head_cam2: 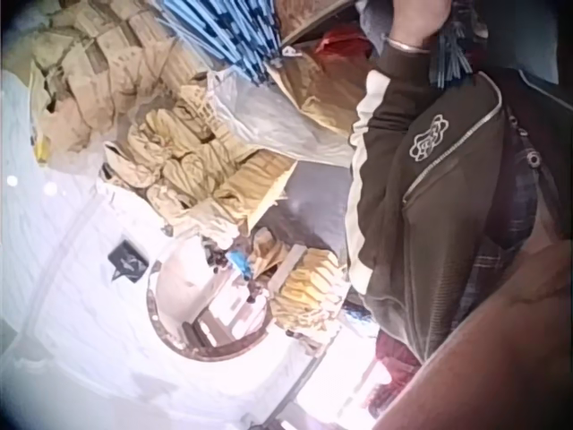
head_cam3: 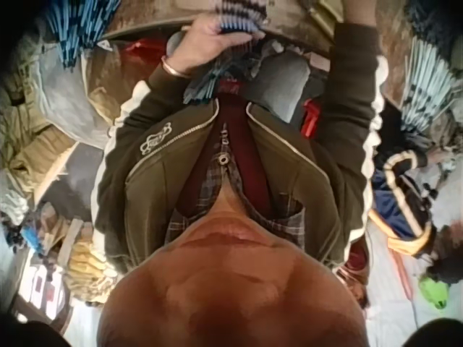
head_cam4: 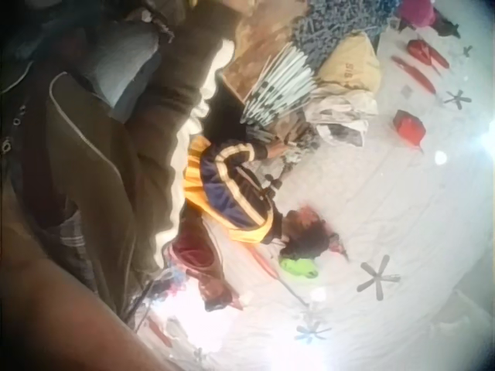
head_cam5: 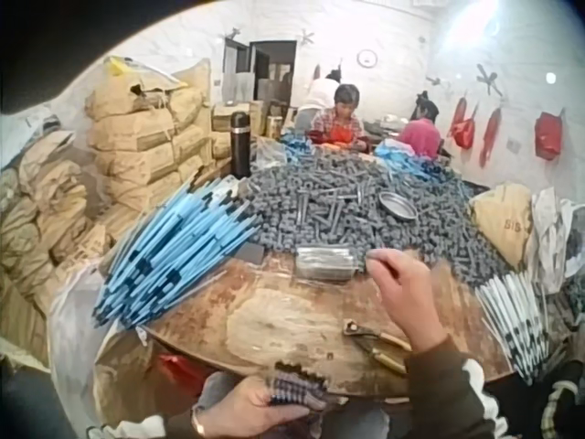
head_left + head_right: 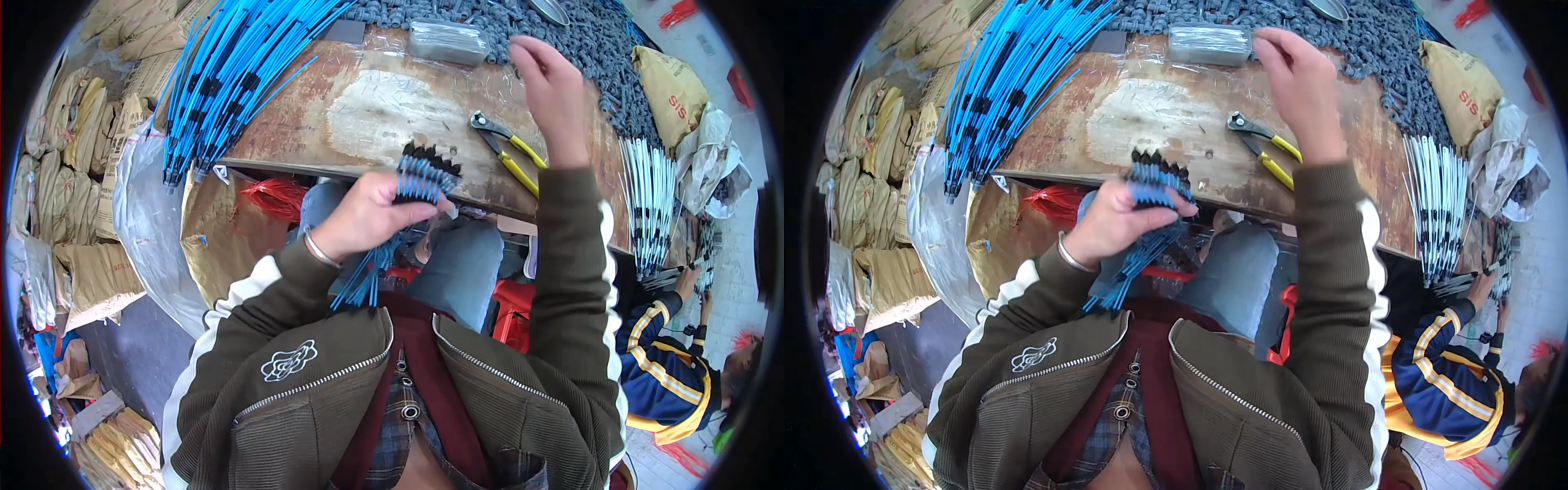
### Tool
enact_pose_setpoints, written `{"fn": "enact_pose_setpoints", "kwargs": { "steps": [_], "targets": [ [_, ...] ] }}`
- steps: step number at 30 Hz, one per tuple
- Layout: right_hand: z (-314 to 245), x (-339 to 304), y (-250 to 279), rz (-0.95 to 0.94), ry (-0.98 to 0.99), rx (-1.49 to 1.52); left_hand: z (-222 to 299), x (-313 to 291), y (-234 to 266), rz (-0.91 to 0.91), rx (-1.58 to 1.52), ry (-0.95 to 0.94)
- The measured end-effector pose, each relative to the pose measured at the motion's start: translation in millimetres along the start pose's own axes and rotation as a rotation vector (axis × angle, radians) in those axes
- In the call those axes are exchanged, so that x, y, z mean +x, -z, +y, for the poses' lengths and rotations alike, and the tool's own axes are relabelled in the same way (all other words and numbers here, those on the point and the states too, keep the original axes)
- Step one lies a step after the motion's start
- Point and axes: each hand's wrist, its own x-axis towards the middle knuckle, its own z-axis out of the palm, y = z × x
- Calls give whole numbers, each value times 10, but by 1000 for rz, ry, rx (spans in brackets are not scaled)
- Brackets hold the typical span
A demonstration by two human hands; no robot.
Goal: The person assembles electrical or mechanical connectors by inserting plastic components and blue wires into a connector hub, securing them with pliers and cutters to create finished assemblies.
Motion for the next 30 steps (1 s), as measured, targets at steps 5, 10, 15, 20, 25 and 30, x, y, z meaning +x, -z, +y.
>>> {"fn": "enact_pose_setpoints", "kwargs": {
  "steps": [5,10,15,20,25,30],
  "targets": [
    [592,600,-603,-132,402,-477,62,-7,5,57,-147,26],
    [668,813,-864,-409,711,-861,66,-21,73,-3,-179,94],
    [531,740,-804,-252,737,-870,93,-13,76,-6,-90,42],
    [154,485,-471,-33,444,-364,89,-33,2,20,-17,16],
    [-682,-408,169,-221,-134,399,123,-72,-11,31,60,40],
    [-901,-968,361,-164,159,73,58,-67,-86,120,-82,24]
  ]
}}
